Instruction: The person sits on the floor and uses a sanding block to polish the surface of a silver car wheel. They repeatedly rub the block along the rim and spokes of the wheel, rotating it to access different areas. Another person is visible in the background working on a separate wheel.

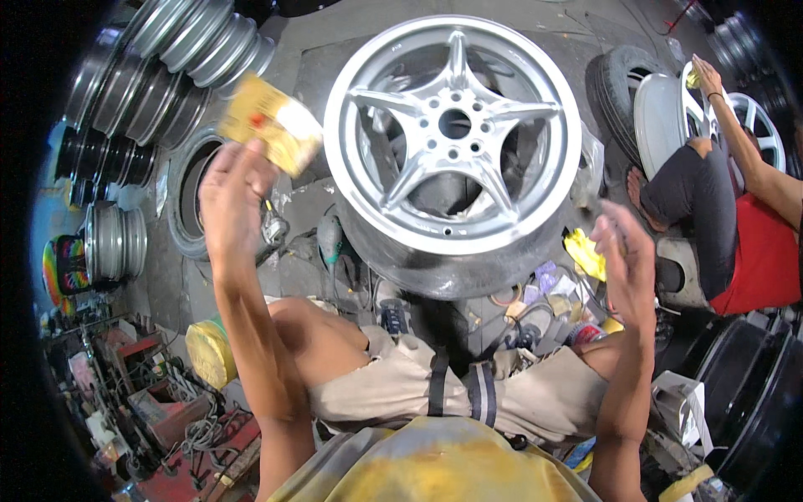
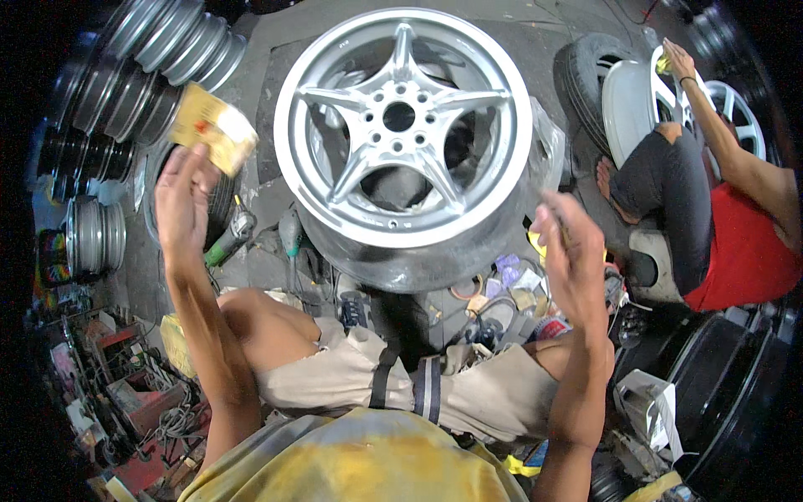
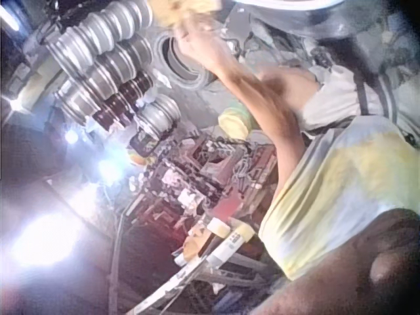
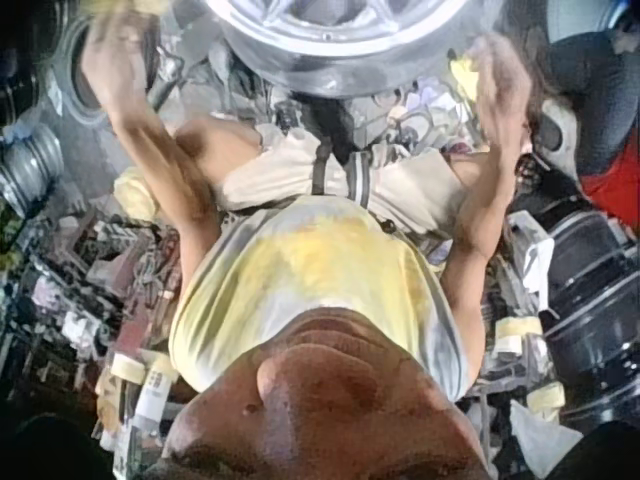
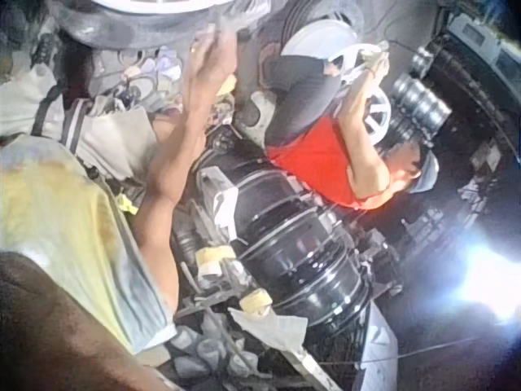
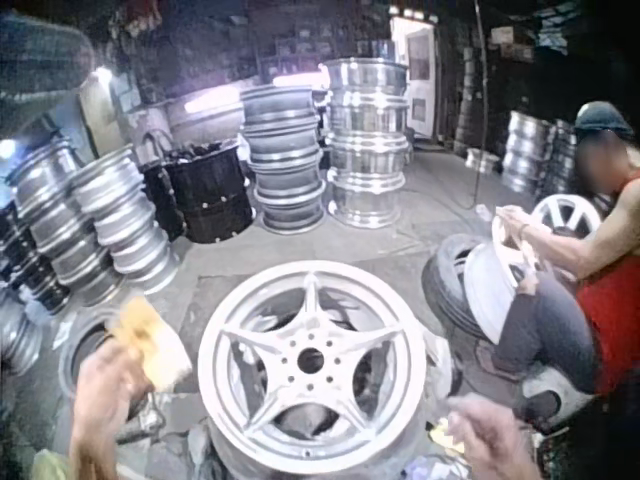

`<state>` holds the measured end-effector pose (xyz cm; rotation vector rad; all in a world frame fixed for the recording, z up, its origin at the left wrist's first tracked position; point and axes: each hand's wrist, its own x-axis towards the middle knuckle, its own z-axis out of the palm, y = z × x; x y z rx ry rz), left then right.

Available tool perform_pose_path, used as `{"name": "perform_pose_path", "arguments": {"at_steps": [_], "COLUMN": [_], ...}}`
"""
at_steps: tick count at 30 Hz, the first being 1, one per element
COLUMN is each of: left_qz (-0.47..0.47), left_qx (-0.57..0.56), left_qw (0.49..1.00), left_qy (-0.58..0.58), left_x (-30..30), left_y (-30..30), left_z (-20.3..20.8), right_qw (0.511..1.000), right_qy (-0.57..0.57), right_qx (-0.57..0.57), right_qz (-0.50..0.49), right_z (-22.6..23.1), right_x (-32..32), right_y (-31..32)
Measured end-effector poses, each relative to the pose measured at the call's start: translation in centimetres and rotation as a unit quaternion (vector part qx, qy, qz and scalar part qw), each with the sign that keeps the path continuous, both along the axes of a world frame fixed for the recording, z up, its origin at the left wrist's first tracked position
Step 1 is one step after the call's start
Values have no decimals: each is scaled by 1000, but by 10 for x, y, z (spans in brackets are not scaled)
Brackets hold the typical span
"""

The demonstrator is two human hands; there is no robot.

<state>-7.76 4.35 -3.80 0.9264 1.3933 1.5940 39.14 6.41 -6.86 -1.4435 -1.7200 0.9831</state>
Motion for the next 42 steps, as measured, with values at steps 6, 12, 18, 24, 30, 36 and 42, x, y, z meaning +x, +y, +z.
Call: {"name": "perform_pose_path", "arguments": {"at_steps": [6, 12, 18, 24, 30, 36, 42], "left_qz": [-258, -498, -535, -290, -249, -289, -282], "left_qx": [-216, -155, -223, -251, -254, -251, -253], "left_qw": [926, 817, 774, 919, 931, 922, 920], "left_qy": [169, 246, 255, -85, -78, -57, -104], "left_x": [83, 162, 178, 171, 167, 159, 167], "left_y": [-10, -24, -20, 12, 24, 17, 13], "left_z": [-13, -29, -24, -61, -60, -62, -48], "right_qw": [997, 991, 985, 992, 987, 980, 981], "right_qy": [-69, -128, -166, -113, -38, -16, 9], "right_qx": [-42, -28, 11, 39, 114, 136, 136], "right_qz": [-2, 31, 38, 39, 106, 141, 137], "right_z": [9, 6, -4, -9, -9, -12, -7], "right_x": [-28, -25, -11, -13, -30, -35, -40], "right_y": [12, 18, 20, 34, 25, 8, -6]}}
